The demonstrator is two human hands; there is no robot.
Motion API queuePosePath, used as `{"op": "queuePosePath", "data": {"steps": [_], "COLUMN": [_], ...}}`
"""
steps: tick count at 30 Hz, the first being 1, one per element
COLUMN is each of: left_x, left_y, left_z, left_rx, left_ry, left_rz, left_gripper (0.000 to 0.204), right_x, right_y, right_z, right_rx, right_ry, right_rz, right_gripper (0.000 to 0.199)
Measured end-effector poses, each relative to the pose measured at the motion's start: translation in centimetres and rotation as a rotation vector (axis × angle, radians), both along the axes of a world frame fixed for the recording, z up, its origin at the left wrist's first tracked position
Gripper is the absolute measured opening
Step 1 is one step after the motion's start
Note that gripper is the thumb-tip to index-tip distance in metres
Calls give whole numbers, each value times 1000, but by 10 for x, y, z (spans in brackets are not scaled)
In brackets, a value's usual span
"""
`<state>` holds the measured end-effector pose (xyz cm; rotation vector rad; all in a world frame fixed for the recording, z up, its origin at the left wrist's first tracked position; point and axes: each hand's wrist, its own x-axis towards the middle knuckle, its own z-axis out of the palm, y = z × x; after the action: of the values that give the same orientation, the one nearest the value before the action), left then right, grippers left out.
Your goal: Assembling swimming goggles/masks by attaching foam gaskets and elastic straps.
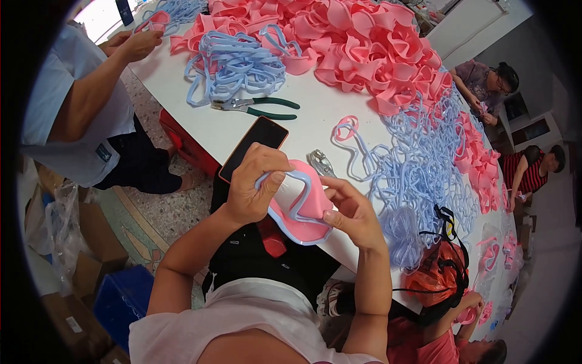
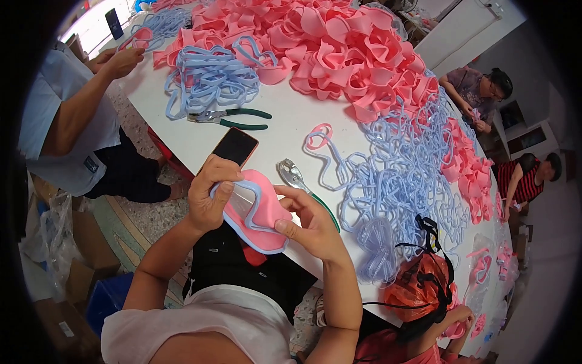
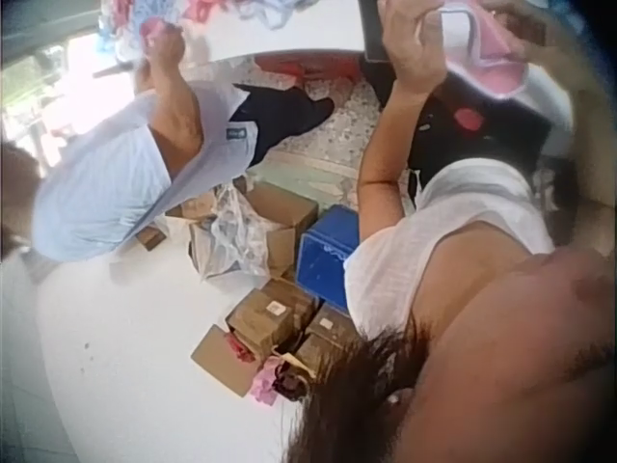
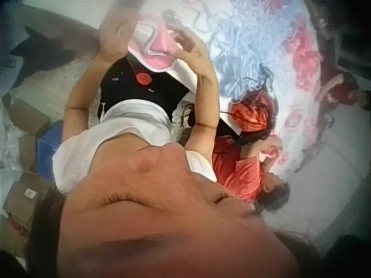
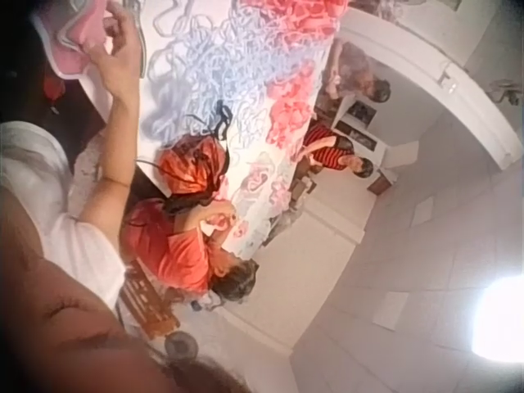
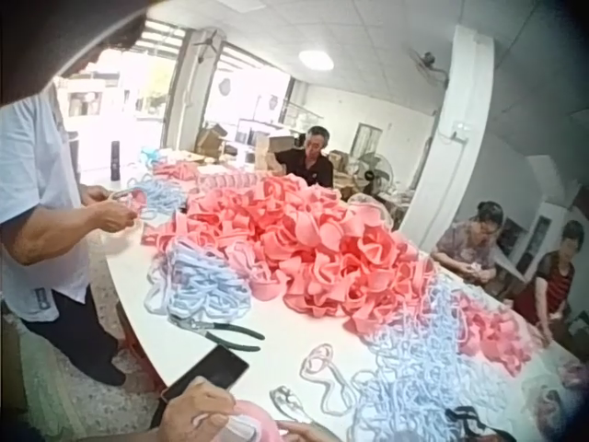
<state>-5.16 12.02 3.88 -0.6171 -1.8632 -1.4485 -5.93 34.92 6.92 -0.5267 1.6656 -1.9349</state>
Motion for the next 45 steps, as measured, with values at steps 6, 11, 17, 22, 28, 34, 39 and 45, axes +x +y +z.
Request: {"op": "queuePosePath", "data": {"steps": [6,11,17,22,28,34,39,45], "left_x": [5,6,6,13,13,7,3,-2], "left_y": [3,17,14,35,12,9,6,-5], "left_z": [7,5,-13,-23,21,30,22,27], "left_rx": [-54,-203,-15,93,-298,-373,-379,-463], "left_ry": [28,193,154,184,73,-30,-31,76], "left_rz": [-36,35,202,263,147,-142,-163,-250], "left_gripper": [10,12,15,19,26,26,21,25], "right_x": [-3,-7,33,34,28,24,15,10], "right_y": [-8,-22,-32,-49,-31,-31,-18,6], "right_z": [0,9,24,16,18,18,14,36], "right_rx": [304,820,696,854,828,815,823,937], "right_ry": [216,663,1140,1223,1179,1237,1286,1300], "right_rz": [-162,-332,-528,-546,-471,-351,-296,-88], "right_gripper": [39,38,25,18,20,20,26,31]}}
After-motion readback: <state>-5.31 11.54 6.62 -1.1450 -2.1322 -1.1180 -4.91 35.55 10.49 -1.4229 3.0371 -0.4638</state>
